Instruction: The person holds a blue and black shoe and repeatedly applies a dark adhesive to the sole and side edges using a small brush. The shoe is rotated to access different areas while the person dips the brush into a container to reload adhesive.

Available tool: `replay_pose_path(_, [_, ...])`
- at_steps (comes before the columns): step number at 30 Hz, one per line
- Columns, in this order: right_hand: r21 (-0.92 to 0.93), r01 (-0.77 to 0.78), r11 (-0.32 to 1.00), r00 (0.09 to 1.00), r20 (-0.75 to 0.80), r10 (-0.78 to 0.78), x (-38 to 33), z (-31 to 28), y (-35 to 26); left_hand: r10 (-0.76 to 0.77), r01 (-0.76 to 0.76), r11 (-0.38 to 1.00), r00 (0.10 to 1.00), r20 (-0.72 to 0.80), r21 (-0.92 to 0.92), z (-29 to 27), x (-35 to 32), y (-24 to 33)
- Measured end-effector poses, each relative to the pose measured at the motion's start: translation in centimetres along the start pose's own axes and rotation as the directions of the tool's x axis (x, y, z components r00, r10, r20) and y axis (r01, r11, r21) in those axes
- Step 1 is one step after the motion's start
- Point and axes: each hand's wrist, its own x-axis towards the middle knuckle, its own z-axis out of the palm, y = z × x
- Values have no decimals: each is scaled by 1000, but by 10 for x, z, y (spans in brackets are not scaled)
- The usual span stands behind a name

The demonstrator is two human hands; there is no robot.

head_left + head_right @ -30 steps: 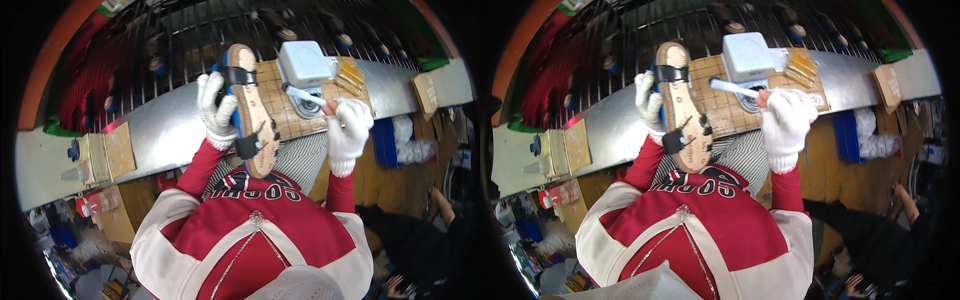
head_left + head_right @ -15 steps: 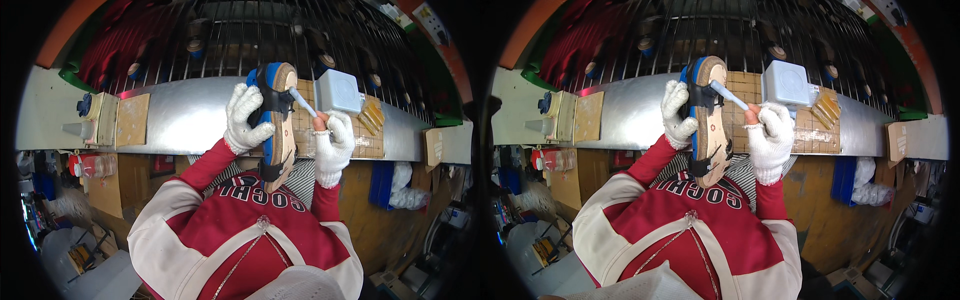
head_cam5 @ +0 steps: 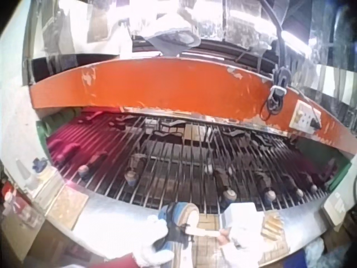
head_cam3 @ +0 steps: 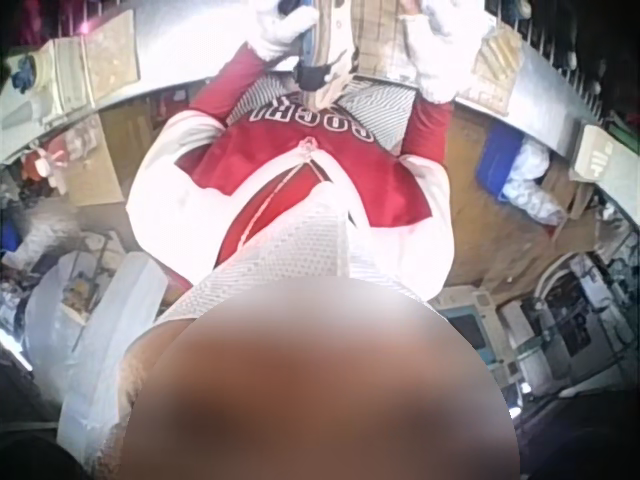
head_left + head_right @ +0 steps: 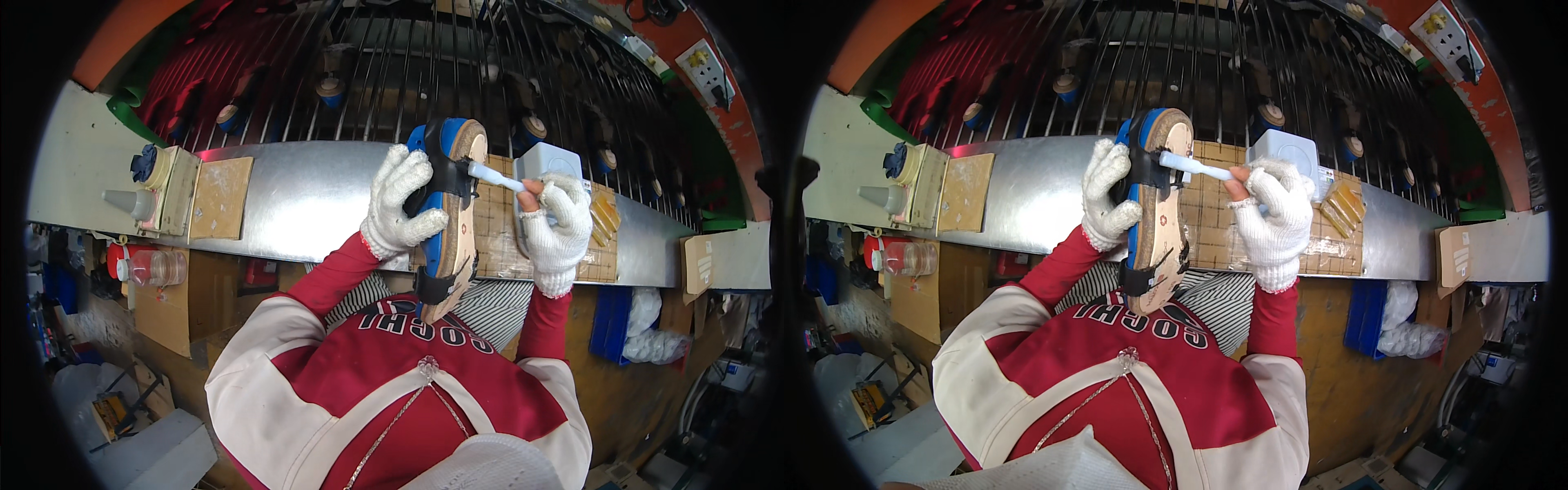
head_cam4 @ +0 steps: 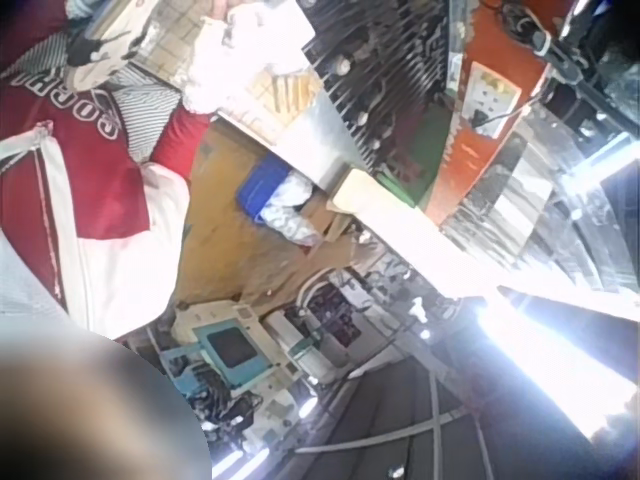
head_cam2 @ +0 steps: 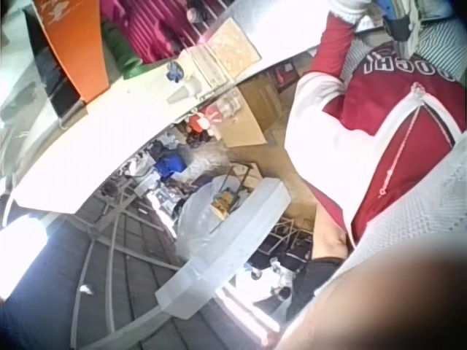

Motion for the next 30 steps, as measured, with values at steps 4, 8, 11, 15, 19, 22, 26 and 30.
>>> replay_pose_path(4, [12, 10, 1000, 1000, 14, -10, -2, -1, 2, -88, 88, 996, 996, 30, 0, -2, 2, 1])
replay_pose_path(8, [9, 27, 1000, 1000, 15, -28, -3, -3, 2, -82, 81, 996, 997, 13, 43, -1, 6, 0])
replay_pose_path(11, [19, 32, 999, 999, 36, -33, -2, -8, 2, -26, 26, 998, 1000, -8, 51, 1, 12, -4])
replay_pose_path(15, [198, 16, 980, 993, 109, -38, 5, -15, 5, -25, 25, 1000, 999, 21, -5, 1, 19, -10])
replay_pose_path(19, [309, -198, 930, 976, -22, 215, 5, 2, 7, -153, 155, 980, 988, 24, -121, 8, 23, -9])
replay_pose_path(22, [402, -247, 882, 966, 29, 258, -10, 10, 3, -119, 120, 993, 992, -36, 3, 9, 24, -8])
replay_pose_path(26, [547, -374, 749, 927, 238, 289, -39, 3, -10, -14, 22, 982, 999, -46, 189, 2, 22, -12])
replay_pose_path(30, [524, -431, 735, 902, 287, 324, -50, -7, -20, 30, -24, 977, 999, -25, 213, -4, 21, -18])
